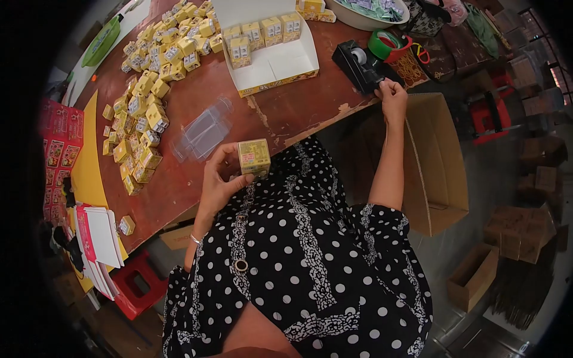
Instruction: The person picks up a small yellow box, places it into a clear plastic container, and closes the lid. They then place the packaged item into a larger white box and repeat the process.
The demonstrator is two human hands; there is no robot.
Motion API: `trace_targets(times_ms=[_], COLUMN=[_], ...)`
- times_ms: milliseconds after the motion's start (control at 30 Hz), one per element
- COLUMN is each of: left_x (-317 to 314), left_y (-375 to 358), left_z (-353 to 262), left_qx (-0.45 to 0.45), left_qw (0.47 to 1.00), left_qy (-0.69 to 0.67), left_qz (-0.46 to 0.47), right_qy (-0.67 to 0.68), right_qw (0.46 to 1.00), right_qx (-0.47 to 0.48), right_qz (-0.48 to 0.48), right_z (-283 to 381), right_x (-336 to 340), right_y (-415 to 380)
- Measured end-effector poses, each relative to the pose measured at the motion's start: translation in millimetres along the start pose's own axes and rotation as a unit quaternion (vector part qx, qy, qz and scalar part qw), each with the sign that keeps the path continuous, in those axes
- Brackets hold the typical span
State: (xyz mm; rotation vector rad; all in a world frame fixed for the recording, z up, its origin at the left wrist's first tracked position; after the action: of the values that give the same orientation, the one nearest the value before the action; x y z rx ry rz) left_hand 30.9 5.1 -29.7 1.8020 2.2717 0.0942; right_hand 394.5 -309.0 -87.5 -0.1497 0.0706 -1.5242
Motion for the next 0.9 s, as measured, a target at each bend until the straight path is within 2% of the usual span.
trace_targets(times_ms=[33, 100, 200, 267, 333, 367, 400, 433, 500, 567, 633, 900], left_x=[-1.1, -3.0, -3.9, -0.2, 0.0, 1.2, 1.6, 1.7, -1.4, -3.1, -1.7, -1.2], left_y=[1.5, 3.5, 4.1, 3.6, 2.5, 2.0, 2.2, 4.0, 6.8, 7.8, 6.9, 3.8], left_z=[-2.1, -3.3, -5.5, -2.8, -8.6, -9.3, -7.6, -8.3, -9.9, -17.6, -16.2, -13.8], left_qx=[-0.014, -0.021, -0.040, -0.060, -0.070, -0.085, -0.078, -0.107, -0.136, -0.207, -0.216, -0.247], left_qw=[1.000, 0.999, 0.997, 0.994, 0.989, 0.985, 0.984, 0.978, 0.970, 0.937, 0.928, 0.908], left_qy=[-0.006, -0.022, -0.048, -0.029, 0.008, 0.052, 0.058, 0.093, 0.126, 0.210, 0.239, 0.281], left_qz=[-0.010, -0.023, -0.049, -0.082, -0.127, -0.139, -0.147, -0.154, -0.158, -0.188, -0.186, -0.189], right_qy=[-0.001, -0.206, -0.259, -0.248, -0.192, -0.190, -0.054, 0.084, 0.112, 0.114, 0.106, 0.048], right_qw=[1.000, 0.968, 0.946, 0.927, 0.940, 0.944, 0.983, 0.976, 0.952, 0.926, 0.915, 0.919], right_qx=[-0.001, 0.128, 0.163, 0.238, 0.261, 0.254, 0.170, 0.078, 0.027, -0.025, -0.065, -0.020], right_qz=[0.000, -0.066, -0.105, -0.151, -0.109, -0.095, 0.050, 0.186, 0.285, 0.359, 0.384, 0.390], right_z=[-1.5, 2.7, 7.1, 30.2, 55.5, 70.2, 81.0, 85.7, 87.6, 84.0, 76.2, 67.6], right_x=[2.3, 6.4, 12.1, 4.3, -19.4, -35.2, -61.0, -85.6, -124.3, -150.2, -163.7, -177.3], right_y=[2.7, 5.0, 4.1, -15.6, -46.7, -70.3, -100.7, -132.6, -190.2, -233.1, -251.9, -256.7])
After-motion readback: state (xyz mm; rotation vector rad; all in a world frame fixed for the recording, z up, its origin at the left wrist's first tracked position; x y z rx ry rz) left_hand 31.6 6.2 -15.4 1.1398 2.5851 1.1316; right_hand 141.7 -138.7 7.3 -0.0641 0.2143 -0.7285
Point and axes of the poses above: each hand's wrist, its own y-axis towards the middle knuckle, its own x-axis out of the back of the hand, z = x × y, the point moved 3 cm from there along y, towards the middle knuckle, and after that the axes turned 15 degrees about -x, right-handed, at the moved point
